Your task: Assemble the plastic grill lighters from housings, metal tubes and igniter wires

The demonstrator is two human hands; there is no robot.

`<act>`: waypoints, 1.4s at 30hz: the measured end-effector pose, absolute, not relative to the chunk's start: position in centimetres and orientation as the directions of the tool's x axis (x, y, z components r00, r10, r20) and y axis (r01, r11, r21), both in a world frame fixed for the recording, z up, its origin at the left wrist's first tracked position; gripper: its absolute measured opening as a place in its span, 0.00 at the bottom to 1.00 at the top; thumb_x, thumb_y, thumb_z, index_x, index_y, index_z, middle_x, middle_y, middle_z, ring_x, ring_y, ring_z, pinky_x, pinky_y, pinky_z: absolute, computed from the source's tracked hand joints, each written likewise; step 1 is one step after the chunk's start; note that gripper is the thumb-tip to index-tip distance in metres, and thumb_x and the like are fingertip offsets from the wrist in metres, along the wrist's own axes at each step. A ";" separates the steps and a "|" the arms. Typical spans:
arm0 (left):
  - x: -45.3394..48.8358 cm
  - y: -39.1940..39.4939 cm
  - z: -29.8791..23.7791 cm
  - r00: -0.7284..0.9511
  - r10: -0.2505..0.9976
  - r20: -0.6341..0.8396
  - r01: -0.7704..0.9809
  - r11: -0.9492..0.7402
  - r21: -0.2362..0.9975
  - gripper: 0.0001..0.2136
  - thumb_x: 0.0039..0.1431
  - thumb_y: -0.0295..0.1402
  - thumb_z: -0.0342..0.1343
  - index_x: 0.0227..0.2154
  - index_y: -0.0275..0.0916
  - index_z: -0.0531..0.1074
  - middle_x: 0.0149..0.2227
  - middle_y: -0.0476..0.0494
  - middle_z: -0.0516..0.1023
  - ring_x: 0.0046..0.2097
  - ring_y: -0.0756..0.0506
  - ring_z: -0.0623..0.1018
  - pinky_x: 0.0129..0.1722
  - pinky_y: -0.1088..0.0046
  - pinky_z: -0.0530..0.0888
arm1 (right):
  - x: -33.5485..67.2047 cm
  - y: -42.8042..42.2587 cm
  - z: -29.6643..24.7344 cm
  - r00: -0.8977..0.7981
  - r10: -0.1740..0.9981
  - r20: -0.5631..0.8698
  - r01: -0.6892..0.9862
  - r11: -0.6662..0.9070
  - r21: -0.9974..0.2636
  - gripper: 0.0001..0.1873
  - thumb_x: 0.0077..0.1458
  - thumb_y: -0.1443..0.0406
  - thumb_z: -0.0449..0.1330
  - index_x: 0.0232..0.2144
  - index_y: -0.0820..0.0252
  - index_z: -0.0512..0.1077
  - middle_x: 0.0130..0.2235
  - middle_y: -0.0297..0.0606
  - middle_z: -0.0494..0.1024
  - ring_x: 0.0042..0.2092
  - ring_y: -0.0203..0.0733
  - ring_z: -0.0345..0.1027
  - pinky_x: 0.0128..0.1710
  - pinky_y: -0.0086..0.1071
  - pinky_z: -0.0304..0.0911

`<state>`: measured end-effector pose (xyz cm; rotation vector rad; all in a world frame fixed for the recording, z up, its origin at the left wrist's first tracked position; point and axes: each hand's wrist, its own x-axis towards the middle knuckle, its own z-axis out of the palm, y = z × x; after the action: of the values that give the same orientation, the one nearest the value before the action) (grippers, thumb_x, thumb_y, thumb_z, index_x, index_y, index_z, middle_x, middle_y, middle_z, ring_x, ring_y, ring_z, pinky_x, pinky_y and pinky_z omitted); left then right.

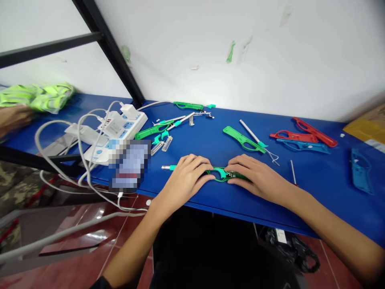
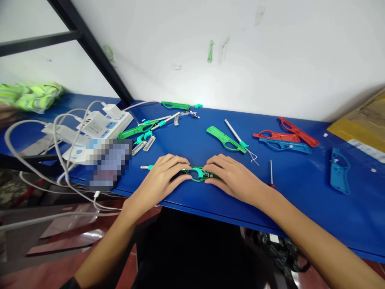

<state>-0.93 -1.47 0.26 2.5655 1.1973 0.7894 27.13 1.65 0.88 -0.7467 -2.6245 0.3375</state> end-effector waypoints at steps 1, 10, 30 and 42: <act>-0.9 -1.4 0.3 0.530 0.762 0.371 0.646 -0.647 0.405 0.09 0.76 0.38 0.58 0.50 0.40 0.77 0.53 0.44 0.82 0.52 0.42 0.76 0.56 0.60 0.69 | 27.1 1.7 0.9 -0.783 0.550 0.290 0.451 0.823 -0.344 0.17 0.74 0.58 0.58 0.58 0.60 0.75 0.52 0.48 0.79 0.52 0.50 0.75 0.54 0.45 0.72; -0.8 -1.5 -0.1 0.526 0.753 0.396 0.679 -0.652 0.337 0.13 0.73 0.44 0.60 0.49 0.40 0.76 0.53 0.42 0.81 0.54 0.39 0.77 0.56 0.56 0.70 | 27.3 2.1 1.2 -0.773 0.592 0.227 0.446 0.762 -0.470 0.18 0.74 0.56 0.58 0.59 0.56 0.76 0.53 0.47 0.76 0.54 0.48 0.73 0.55 0.42 0.72; -0.8 -1.6 -0.4 0.507 0.727 0.462 0.675 -0.669 0.311 0.11 0.72 0.42 0.63 0.45 0.39 0.75 0.51 0.42 0.82 0.52 0.40 0.79 0.55 0.56 0.71 | 27.6 1.7 1.3 -0.831 0.438 0.342 0.460 0.888 -0.018 0.18 0.75 0.60 0.57 0.60 0.59 0.78 0.57 0.47 0.83 0.56 0.51 0.78 0.56 0.47 0.75; -0.8 -1.7 -0.4 0.494 0.728 0.475 0.702 -0.656 0.276 0.23 0.70 0.45 0.64 0.60 0.39 0.71 0.54 0.39 0.84 0.54 0.38 0.80 0.57 0.55 0.71 | 29.1 2.7 2.5 -0.674 0.601 0.430 0.593 0.787 -0.171 0.15 0.75 0.58 0.57 0.54 0.55 0.80 0.56 0.45 0.84 0.55 0.51 0.79 0.57 0.49 0.73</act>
<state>-0.82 -1.70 -0.39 2.6756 1.2816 0.8848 29.12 2.71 2.52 -0.8941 -2.5061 0.0232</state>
